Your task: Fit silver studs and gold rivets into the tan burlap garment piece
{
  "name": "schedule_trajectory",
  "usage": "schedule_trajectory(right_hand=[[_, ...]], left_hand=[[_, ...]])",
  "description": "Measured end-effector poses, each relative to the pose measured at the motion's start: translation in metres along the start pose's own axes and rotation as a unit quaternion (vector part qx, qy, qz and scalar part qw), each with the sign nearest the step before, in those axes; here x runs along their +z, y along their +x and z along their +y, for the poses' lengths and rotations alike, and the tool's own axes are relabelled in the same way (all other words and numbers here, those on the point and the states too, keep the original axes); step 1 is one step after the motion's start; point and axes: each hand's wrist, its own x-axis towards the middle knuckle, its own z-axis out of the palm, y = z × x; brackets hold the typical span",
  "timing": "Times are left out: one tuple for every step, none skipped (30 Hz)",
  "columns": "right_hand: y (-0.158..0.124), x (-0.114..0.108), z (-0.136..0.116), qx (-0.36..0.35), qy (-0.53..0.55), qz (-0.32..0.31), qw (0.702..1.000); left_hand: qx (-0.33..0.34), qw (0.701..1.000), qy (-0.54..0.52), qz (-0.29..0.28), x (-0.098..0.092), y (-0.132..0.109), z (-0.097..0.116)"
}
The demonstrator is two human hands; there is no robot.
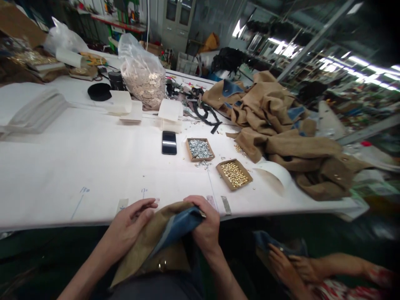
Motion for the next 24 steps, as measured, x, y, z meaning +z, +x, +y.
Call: schedule_trajectory(right_hand=[[0.002, -0.001, 0.001, 0.043, -0.008, 0.005, 0.999], [0.006, -0.003, 0.002, 0.087, -0.013, 0.001, 0.996], [0.010, -0.006, 0.004, 0.127, -0.017, -0.011, 0.992], [0.015, -0.008, 0.006, 0.158, -0.022, -0.026, 0.987], [0.022, -0.011, 0.008, 0.180, -0.030, -0.043, 0.982], [0.028, -0.013, 0.010, 0.195, -0.041, -0.055, 0.978], [0.035, -0.015, 0.011, 0.202, -0.055, -0.066, 0.976], [0.041, -0.016, 0.013, 0.205, -0.072, -0.074, 0.973], [0.046, -0.017, 0.014, 0.206, -0.089, -0.080, 0.971], [0.051, -0.017, 0.016, 0.206, -0.102, -0.086, 0.969], [0.054, -0.017, 0.017, 0.205, -0.114, -0.093, 0.968], [0.057, -0.016, 0.018, 0.204, -0.127, -0.100, 0.965], [0.058, -0.014, 0.019, 0.203, -0.143, -0.107, 0.963], [0.059, -0.013, 0.020, 0.201, -0.164, -0.114, 0.959], [0.059, -0.012, 0.022, 0.200, -0.192, -0.121, 0.953], [0.060, -0.012, 0.023, 0.199, -0.226, -0.128, 0.945], [0.060, -0.012, 0.024, 0.198, -0.262, -0.135, 0.935], [0.062, -0.012, 0.026, 0.199, -0.296, -0.142, 0.923], [0.063, -0.013, 0.027, 0.202, -0.326, -0.148, 0.912], [0.066, -0.015, 0.027, 0.208, -0.349, -0.153, 0.901], [0.069, -0.016, 0.028, 0.214, -0.367, -0.157, 0.892], [0.071, -0.018, 0.029, 0.221, -0.378, -0.161, 0.884], [0.074, -0.019, 0.029, 0.224, -0.385, -0.164, 0.880], [0.077, -0.021, 0.030, 0.224, -0.385, -0.167, 0.879]], left_hand=[[0.011, 1.000, 0.012, 0.010, -0.004, -0.007, -0.001], [0.024, 0.999, 0.022, 0.020, -0.008, -0.015, 0.000], [0.036, 0.999, 0.027, 0.030, -0.010, -0.023, 0.001], [0.046, 0.998, 0.027, 0.038, -0.013, -0.030, 0.002], [0.053, 0.997, 0.021, 0.043, -0.014, -0.036, 0.004], [0.058, 0.997, 0.010, 0.047, -0.016, -0.040, 0.005], [0.061, 0.997, 0.001, 0.052, -0.016, -0.043, 0.007], [0.060, 0.996, 0.002, 0.062, -0.016, -0.044, 0.009], [0.053, 0.995, 0.014, 0.078, -0.016, -0.043, 0.011], [0.043, 0.993, 0.038, 0.099, -0.014, -0.040, 0.013], [0.035, 0.990, 0.069, 0.121, -0.011, -0.035, 0.015], [0.030, 0.985, 0.100, 0.138, -0.008, -0.028, 0.017], [0.034, 0.981, 0.126, 0.146, -0.004, -0.020, 0.018], [0.047, 0.978, 0.145, 0.145, -0.001, -0.011, 0.020], [0.063, 0.975, 0.160, 0.142, 0.001, -0.002, 0.022], [0.077, 0.971, 0.178, 0.140, 0.003, 0.007, 0.024], [0.090, 0.965, 0.201, 0.144, 0.004, 0.016, 0.027], [0.105, 0.954, 0.235, 0.154, 0.003, 0.023, 0.032], [0.124, 0.937, 0.277, 0.171, 0.003, 0.029, 0.038], [0.148, 0.915, 0.324, 0.191, 0.003, 0.033, 0.046], [0.179, 0.888, 0.368, 0.208, 0.005, 0.035, 0.056], [0.217, 0.863, 0.403, 0.214, 0.008, 0.035, 0.065], [0.257, 0.842, 0.428, 0.202, 0.013, 0.034, 0.074], [0.293, 0.831, 0.443, 0.168, 0.020, 0.033, 0.081]])
